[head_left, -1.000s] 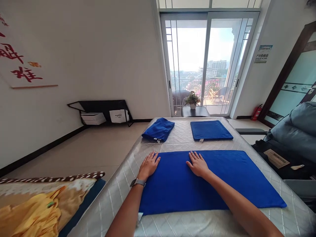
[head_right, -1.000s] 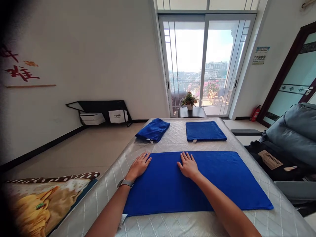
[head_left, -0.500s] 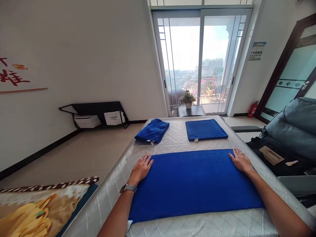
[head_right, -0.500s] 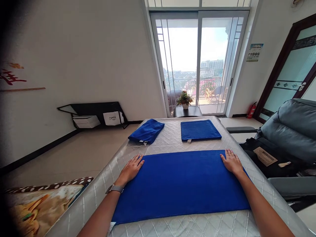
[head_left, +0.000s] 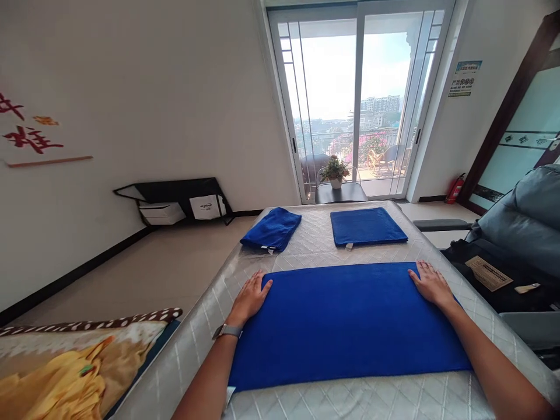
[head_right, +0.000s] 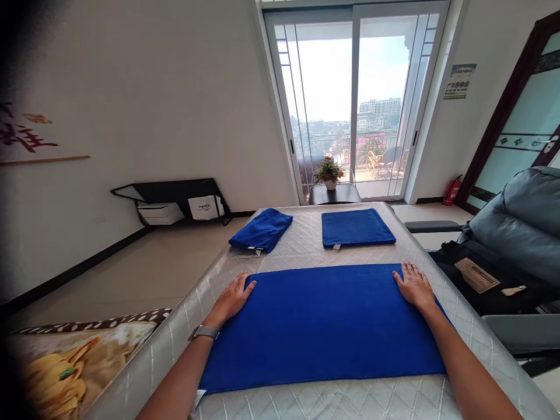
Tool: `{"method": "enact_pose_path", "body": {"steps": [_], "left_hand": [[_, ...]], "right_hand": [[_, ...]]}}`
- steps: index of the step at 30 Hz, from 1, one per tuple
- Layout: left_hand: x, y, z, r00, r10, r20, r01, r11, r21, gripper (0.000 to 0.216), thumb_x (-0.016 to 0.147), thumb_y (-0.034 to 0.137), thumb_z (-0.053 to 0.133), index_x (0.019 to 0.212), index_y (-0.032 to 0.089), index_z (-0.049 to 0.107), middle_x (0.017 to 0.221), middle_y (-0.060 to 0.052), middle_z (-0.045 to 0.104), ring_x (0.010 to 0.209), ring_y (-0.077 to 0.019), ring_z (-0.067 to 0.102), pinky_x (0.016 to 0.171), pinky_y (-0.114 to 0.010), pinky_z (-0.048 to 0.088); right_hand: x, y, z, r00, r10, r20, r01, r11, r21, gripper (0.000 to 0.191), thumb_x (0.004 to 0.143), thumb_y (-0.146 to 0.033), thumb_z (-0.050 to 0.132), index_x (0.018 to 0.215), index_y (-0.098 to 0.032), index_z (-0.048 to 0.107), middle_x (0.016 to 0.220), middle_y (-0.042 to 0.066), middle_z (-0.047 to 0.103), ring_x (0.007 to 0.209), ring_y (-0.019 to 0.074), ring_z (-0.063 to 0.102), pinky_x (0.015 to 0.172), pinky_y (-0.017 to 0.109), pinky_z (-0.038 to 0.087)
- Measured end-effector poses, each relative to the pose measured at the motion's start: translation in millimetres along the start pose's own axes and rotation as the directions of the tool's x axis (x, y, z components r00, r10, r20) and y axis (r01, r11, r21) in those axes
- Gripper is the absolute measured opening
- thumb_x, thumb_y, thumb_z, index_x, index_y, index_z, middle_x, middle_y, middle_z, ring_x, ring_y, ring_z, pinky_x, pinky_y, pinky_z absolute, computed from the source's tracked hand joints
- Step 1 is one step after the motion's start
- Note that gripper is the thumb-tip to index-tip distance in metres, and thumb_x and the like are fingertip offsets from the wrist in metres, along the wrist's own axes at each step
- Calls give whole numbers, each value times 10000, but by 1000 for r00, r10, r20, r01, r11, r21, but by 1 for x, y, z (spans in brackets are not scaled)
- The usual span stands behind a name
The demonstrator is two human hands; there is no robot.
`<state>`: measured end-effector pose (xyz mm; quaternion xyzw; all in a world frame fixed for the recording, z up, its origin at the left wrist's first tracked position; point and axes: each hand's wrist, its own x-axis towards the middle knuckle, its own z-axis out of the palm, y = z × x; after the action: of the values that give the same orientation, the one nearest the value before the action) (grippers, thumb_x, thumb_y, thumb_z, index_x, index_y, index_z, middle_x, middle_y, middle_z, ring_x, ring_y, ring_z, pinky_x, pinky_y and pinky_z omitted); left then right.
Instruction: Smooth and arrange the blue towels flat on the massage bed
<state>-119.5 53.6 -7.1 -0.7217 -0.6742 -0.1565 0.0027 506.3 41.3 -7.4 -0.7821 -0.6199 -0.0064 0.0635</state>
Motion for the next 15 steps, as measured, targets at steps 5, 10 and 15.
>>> {"method": "enact_pose_path", "body": {"steps": [5,10,15], "left_hand": [[0,2,-3,999,16,-43,-16,1000,7,580,1023,530,280,1363,129,525,1513,-160,472,1435,-269,389,1179,-436,302],[-2,9,-12,991,34,-128,-24,996,86,527,1032,482,281,1275,159,621,1400,-144,563,1286,-277,537,1119,-427,384],[-4,11,-15,993,29,-118,-18,995,94,494,1034,446,307,1320,171,602,1374,-130,600,1283,-275,538,1129,-441,367]], "right_hand": [[1,1,1,1000,-11,-11,10,1000,-7,771,974,-579,142,1575,-110,257,1633,111,276,1508,254,208,1228,464,158],[1,-6,-4,1000,15,-7,-15,1000,3,777,968,-580,143,1574,-109,260,1640,100,261,1508,255,204,1229,462,166],[-7,-9,-21,1000,0,7,1,1000,-24,691,973,-503,153,1551,-180,349,1630,103,287,1507,269,209,1225,524,145]]}}
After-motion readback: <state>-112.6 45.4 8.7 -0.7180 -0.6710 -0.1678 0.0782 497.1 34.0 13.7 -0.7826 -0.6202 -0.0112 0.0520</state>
